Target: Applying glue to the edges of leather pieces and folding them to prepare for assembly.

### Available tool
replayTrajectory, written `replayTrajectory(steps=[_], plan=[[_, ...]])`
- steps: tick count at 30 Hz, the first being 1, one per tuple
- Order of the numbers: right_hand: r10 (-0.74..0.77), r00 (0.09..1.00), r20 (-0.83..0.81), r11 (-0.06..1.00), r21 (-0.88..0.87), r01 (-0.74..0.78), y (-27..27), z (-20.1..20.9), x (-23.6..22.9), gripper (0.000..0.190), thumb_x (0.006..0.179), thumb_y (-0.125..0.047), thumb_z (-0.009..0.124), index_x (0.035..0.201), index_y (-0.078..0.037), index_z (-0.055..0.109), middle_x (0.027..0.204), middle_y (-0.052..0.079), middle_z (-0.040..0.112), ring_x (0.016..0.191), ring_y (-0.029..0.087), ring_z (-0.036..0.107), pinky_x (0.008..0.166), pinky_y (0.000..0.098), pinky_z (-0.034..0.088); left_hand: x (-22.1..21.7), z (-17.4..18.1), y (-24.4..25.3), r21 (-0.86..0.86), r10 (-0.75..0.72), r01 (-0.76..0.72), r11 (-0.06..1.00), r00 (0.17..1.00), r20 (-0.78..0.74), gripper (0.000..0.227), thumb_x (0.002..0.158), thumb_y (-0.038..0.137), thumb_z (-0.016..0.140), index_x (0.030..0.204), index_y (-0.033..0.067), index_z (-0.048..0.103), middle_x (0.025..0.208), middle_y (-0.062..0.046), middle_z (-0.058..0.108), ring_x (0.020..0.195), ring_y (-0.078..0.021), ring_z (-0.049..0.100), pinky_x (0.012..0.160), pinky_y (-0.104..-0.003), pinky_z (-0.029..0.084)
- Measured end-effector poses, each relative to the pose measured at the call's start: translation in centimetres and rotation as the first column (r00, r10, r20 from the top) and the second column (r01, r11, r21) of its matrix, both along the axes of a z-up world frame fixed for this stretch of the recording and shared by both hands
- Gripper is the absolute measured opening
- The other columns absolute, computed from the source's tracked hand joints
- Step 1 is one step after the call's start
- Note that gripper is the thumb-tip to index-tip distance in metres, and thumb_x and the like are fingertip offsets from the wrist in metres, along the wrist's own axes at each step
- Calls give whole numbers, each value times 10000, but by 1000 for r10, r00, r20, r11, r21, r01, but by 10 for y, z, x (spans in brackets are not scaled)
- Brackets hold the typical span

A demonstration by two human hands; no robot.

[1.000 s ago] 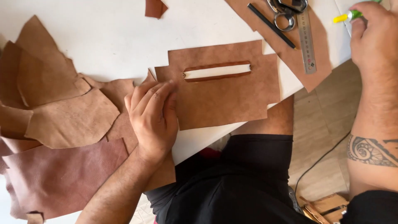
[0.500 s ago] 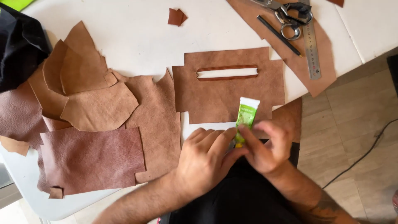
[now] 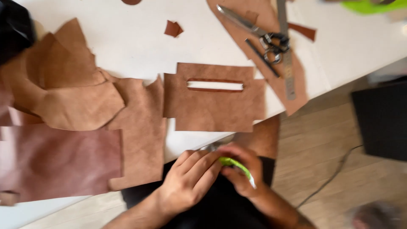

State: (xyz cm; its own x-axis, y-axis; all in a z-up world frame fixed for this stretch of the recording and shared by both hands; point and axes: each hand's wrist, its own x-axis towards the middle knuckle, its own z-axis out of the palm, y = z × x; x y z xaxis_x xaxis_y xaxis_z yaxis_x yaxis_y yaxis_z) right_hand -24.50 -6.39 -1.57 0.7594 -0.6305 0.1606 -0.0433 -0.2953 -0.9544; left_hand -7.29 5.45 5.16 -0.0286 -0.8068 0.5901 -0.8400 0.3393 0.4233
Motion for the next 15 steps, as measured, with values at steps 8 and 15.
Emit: replayTrajectory(steps=[8, 15], plan=[[-120, 951, 285, 957, 288, 34, -2, 0, 0, 432, 940, -366, 750, 945, 65, 729, 793, 203, 671, 506, 208, 622, 464, 263, 492, -3, -12, -10, -155, -11, 0, 988, 998, -68, 152, 1030, 50, 584, 1072, -89, 629, 905, -155, 571, 741, -289, 563, 637, -391, 467], [-174, 967, 184, 980, 134, 150, -6, -6, -7, 418, 911, -382, 736, 1009, 22, 688, 776, 163, 732, 551, 175, 705, 524, 226, 577, -12, -21, -9, 27, 34, -26, 999, 925, -378, 400, 1017, 293, 645, 1225, -41, 574, 1066, -175, 704, 867, -310, 689, 811, -418, 558]])
